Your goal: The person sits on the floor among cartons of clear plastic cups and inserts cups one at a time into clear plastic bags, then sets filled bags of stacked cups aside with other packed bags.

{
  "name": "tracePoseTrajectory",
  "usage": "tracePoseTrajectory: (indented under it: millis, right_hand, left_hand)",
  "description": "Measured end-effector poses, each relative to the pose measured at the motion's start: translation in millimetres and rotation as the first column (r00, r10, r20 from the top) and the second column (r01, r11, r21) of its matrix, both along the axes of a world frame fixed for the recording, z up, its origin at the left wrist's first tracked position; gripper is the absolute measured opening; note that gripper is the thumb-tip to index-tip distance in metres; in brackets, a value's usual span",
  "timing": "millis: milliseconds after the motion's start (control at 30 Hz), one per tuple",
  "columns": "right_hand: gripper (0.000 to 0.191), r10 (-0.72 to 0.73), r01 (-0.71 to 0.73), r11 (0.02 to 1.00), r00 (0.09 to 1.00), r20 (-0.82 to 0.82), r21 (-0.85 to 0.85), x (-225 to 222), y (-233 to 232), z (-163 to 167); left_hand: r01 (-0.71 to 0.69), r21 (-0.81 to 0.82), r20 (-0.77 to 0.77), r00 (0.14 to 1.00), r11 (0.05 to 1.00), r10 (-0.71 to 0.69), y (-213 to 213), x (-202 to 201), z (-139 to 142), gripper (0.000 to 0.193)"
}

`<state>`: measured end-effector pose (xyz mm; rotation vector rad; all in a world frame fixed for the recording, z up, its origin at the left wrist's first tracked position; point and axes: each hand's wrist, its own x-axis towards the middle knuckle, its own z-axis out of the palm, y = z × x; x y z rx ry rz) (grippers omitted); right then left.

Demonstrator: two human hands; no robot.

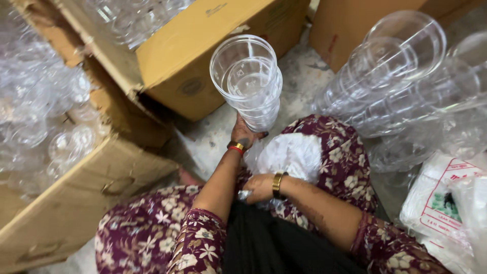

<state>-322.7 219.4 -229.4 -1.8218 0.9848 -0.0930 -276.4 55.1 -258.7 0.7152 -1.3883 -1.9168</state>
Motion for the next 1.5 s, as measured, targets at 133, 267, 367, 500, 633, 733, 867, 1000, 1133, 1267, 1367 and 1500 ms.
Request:
tracePoseTrajectory:
  millis: [133,267,367,500,633,733,867,1000,1133,1267,1367,1500]
  right_hand:
    - [0.041,-0.028,0.024,0.997,0.999,-0.043,-0.072,-3,2,2]
    - [0.043,-0.015,0.012,1.000,0.994,-0.107,-0.022,-4,1,10]
    - [0.047,0.011,-0.019,0.999,0.982,-0.186,-0.041,-4,2,12]
    - [0.054,0.003,-0.027,0.983,0.991,-0.133,-0.179,-4,3,12]
    - [0.054,0.007,-0.040,0.983,0.984,-0.180,-0.180,-5,4,18]
    - [0.049,-0.019,-0.016,0.988,0.975,-0.221,-0.153,-4,6,22]
    - [0.044,-0.039,0.006,0.992,0.966,-0.257,-0.128,-2,7,22]
    - [0.044,-0.027,-0.010,0.990,0.966,-0.256,-0.140,-3,6,16]
    - [0.043,-0.038,0.004,0.991,0.967,-0.253,-0.134,-6,6,9]
    - [0.042,-0.032,-0.003,0.989,0.972,-0.233,-0.149,-8,7,1]
    - [0.042,-0.022,-0.017,0.986,0.973,-0.230,-0.165,-8,7,-6]
    - [0.045,-0.044,0.013,0.977,0.989,-0.144,-0.213,-8,6,-7]
  left_hand:
    - [0.043,-0.299,0.423,0.901,0.953,0.093,14,44,9,0.103]
    - [0.242,-0.547,0.584,0.796,0.801,0.158,25,78,22,0.088]
    - [0.324,-0.466,0.694,0.711,0.823,0.113,33,95,35,0.087]
    - [0.181,-0.341,0.607,0.792,0.922,0.069,45,106,45,0.085]
    - [-0.045,-0.261,0.577,0.793,0.964,0.193,51,111,40,0.117]
    - [0.038,-0.240,0.854,0.483,0.970,0.192,46,120,45,0.093]
    - [-0.593,-0.259,0.361,0.672,0.762,0.646,38,154,78,0.102]
    - [-0.718,0.061,-0.343,0.638,0.694,0.690,57,173,170,0.089]
    - [-0.436,-0.730,-0.113,0.837,0.527,0.536,74,159,261,0.125]
    - [-0.337,-0.549,-0.053,0.927,0.764,0.371,84,133,295,0.140]
    - [-0.390,-0.604,-0.115,0.905,0.695,0.409,84,122,292,0.129]
    - [-0.326,-0.673,-0.022,0.906,0.664,0.422,80,116,280,0.129]
